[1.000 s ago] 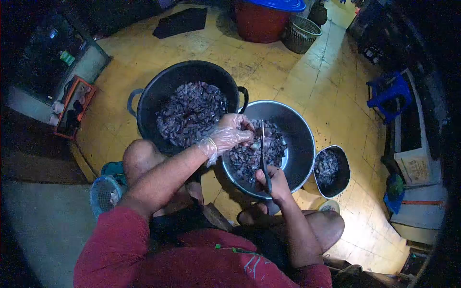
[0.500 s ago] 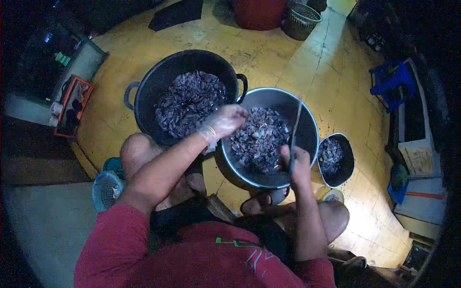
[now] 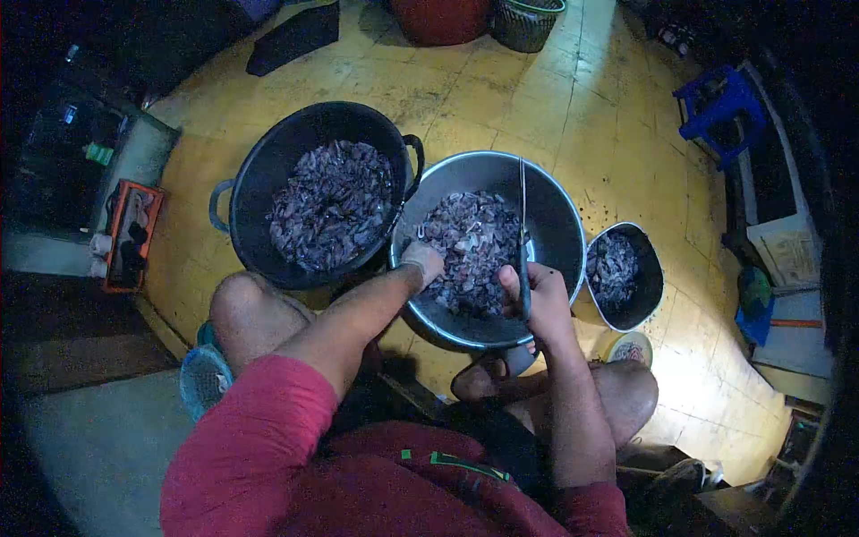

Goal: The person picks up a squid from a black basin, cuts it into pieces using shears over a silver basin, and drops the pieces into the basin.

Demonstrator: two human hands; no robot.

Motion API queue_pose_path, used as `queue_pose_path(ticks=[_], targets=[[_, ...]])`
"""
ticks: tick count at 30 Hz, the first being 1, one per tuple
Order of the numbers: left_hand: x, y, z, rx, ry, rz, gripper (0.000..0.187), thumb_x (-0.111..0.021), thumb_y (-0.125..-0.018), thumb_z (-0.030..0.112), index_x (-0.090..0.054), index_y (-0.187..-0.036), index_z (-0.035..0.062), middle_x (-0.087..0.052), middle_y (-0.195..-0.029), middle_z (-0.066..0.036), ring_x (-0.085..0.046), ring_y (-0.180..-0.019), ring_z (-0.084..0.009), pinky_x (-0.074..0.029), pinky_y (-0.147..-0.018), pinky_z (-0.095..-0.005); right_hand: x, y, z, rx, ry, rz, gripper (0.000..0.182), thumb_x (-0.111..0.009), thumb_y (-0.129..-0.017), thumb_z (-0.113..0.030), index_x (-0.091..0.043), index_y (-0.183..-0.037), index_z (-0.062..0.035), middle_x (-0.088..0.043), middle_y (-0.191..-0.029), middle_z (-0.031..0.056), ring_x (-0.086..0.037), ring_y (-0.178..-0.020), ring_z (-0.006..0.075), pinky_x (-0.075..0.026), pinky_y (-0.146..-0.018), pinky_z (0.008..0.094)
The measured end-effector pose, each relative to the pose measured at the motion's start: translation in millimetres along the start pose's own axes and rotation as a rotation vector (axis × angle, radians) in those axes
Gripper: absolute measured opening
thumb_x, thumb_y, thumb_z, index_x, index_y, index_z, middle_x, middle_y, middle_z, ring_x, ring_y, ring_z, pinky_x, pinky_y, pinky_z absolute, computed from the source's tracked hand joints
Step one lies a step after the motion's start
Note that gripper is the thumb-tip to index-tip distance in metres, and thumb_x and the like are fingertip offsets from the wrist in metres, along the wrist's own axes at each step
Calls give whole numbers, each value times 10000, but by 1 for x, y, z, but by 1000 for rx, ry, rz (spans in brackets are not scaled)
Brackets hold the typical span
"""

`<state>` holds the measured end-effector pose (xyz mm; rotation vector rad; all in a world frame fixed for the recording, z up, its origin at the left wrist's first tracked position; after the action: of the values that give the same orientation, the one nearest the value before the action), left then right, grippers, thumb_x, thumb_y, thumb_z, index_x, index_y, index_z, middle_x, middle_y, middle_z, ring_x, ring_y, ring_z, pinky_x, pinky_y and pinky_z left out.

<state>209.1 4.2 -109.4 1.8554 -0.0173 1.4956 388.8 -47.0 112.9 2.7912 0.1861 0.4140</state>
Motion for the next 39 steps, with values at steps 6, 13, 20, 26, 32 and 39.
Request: queue_pose_path(ticks=[6, 13, 20, 26, 32, 39], targets=[[59, 25, 6, -103, 213, -51, 211, -565, -857, 152, -714, -947, 32, -705, -988, -129, -682, -917, -270, -529, -795, -398, -6, -6, 13, -10, 19, -25, 577, -706, -787, -561, -666, -798, 14, -617, -642, 65, -557, -613, 135, -461, -598, 326], [176, 109, -40, 50, 1787, 199, 239, -660, -870, 75, -610, -1086, -16, -649, -976, -64, -598, -807, -104, -508, -672, -237, -15, -1, 19, -57, 16, -63, 593, -688, -796, -574, -683, -852, 17, -645, -683, 82, -582, -662, 149, -476, -648, 327], [206, 158, -52, 15, 2004, 465, 214, -672, -849, 38, -580, -1033, -19, -627, -947, -68, -604, -822, -129, -530, -672, -253, -60, 22, -1, 12, 100, -373, 622, -608, -843, -581, -665, -951, 29, -670, -821, 112, -603, -791, 186, -471, -770, 358], [205, 151, -41, -99, 1870, 429, 188, -694, -825, 38, -561, -949, -10, -606, -831, -74, -609, -675, -145, -527, -635, -274, -69, 26, 7, -66, 15, -353, 571, -680, -813, -540, -672, -903, 24, -647, -734, 54, -578, -705, 145, -474, -671, 332], [213, 151, -54, -90, 1818, 451, 151, -698, -808, 17, -566, -880, 0, -610, -786, -64, -609, -625, -137, -522, -584, -280, -67, 17, 26, -10, 13, -305, 514, -748, -776, -522, -591, -728, -35, -557, -607, -11, -513, -527, 77, -408, -482, 249], [226, 152, -46, -165, 1341, 465, 140, -739, -759, 23, -601, -780, 20, -613, -713, -41, -592, -623, -106, -487, -570, -260, -64, 18, 13, 0, 64, -249, 554, -770, -741, -508, -568, -639, -3, -531, -571, 15, -443, -572, 101, -402, -532, 325]])
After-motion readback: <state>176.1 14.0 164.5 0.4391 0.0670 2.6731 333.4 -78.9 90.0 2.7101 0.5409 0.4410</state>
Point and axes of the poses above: each hand's wrist, its own y-axis away from the middle knuckle, its own x-axis out of the back of the hand, z = x × y, the point moved 9 cm from there along -y, towards the middle knuckle
